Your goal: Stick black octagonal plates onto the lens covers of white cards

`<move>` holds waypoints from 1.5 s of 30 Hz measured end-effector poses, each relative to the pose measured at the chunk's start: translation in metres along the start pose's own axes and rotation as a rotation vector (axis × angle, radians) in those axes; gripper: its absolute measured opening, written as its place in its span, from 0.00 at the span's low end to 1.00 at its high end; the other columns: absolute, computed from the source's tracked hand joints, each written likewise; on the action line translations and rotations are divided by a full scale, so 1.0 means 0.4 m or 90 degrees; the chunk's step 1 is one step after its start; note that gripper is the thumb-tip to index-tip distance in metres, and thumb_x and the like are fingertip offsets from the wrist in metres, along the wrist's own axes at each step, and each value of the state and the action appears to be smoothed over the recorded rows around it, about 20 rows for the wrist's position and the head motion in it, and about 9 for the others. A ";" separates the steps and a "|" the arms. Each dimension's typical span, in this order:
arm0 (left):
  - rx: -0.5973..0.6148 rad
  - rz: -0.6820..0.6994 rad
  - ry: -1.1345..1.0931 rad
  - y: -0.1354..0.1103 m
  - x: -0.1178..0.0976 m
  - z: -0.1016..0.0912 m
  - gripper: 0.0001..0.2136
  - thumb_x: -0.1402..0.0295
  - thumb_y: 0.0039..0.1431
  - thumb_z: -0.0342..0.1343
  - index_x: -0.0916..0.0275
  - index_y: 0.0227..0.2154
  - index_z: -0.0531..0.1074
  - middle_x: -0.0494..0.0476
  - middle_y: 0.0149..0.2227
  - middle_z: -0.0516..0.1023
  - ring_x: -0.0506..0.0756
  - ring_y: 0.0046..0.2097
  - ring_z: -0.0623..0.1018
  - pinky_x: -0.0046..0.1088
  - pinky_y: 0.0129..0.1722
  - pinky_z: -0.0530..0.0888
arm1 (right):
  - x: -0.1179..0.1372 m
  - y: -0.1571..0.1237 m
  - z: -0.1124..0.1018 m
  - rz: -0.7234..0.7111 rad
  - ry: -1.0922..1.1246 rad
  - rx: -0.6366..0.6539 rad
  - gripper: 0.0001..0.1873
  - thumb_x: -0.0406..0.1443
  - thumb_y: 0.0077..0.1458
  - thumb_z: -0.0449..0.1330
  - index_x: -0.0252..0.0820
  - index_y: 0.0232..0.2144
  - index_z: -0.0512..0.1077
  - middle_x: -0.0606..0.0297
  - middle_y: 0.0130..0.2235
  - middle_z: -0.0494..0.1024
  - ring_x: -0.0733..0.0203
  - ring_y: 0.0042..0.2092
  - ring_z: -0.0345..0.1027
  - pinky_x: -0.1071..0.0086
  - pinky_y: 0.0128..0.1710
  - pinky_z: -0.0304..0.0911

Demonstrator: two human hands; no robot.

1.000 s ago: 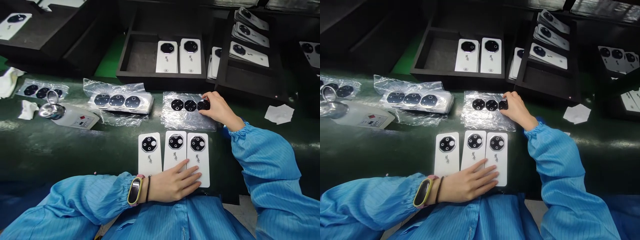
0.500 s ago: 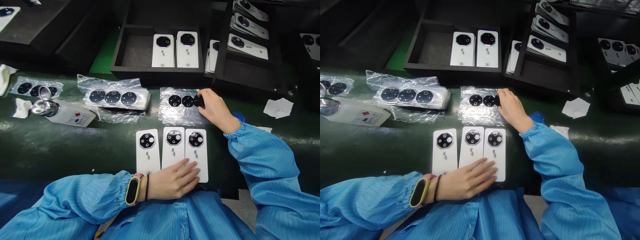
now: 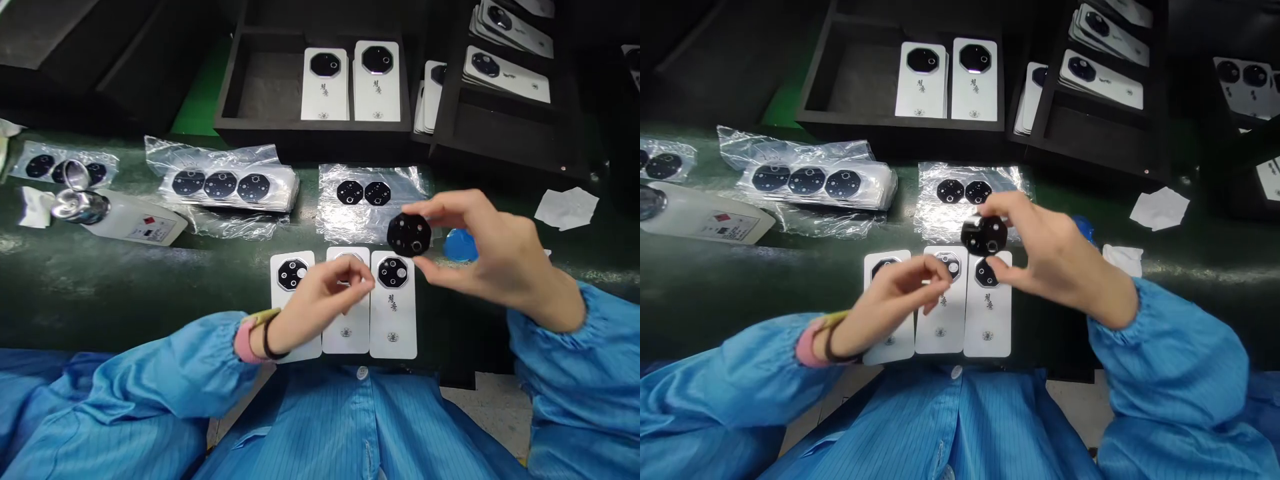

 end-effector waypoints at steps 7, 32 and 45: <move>-0.010 -0.139 -0.187 0.036 -0.027 0.011 0.07 0.68 0.51 0.58 0.66 0.24 0.69 0.46 0.20 0.63 0.43 0.21 0.61 0.17 0.18 0.60 | 0.076 -0.045 -0.003 -0.122 -0.047 0.073 0.19 0.26 0.57 0.53 0.46 0.49 0.64 0.62 0.47 0.76 0.55 0.53 0.70 0.62 0.48 0.72; 0.060 0.462 0.792 -0.017 0.039 0.148 0.11 0.80 0.62 0.44 0.73 0.32 0.72 0.61 0.29 0.76 0.55 0.31 0.75 0.29 0.29 0.71 | -0.131 -0.070 0.131 0.362 0.414 -0.023 0.07 0.28 0.49 0.61 0.44 0.28 0.78 0.68 0.33 0.81 0.60 0.38 0.77 0.65 0.41 0.75; 0.031 0.515 0.912 -0.039 0.081 0.165 0.13 0.81 0.60 0.43 0.85 0.40 0.72 0.72 0.39 0.80 0.61 0.38 0.81 0.34 0.40 0.79 | -0.133 -0.092 0.181 0.384 0.382 -0.041 0.06 0.29 0.49 0.64 0.47 0.28 0.77 0.71 0.32 0.81 0.61 0.36 0.76 0.67 0.39 0.76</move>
Point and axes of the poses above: each hand's wrist, its own y-axis towards the middle knuckle, its own z-axis out of the palm, x = y × z, the point moved 3 cm from there along y, towards the middle knuckle
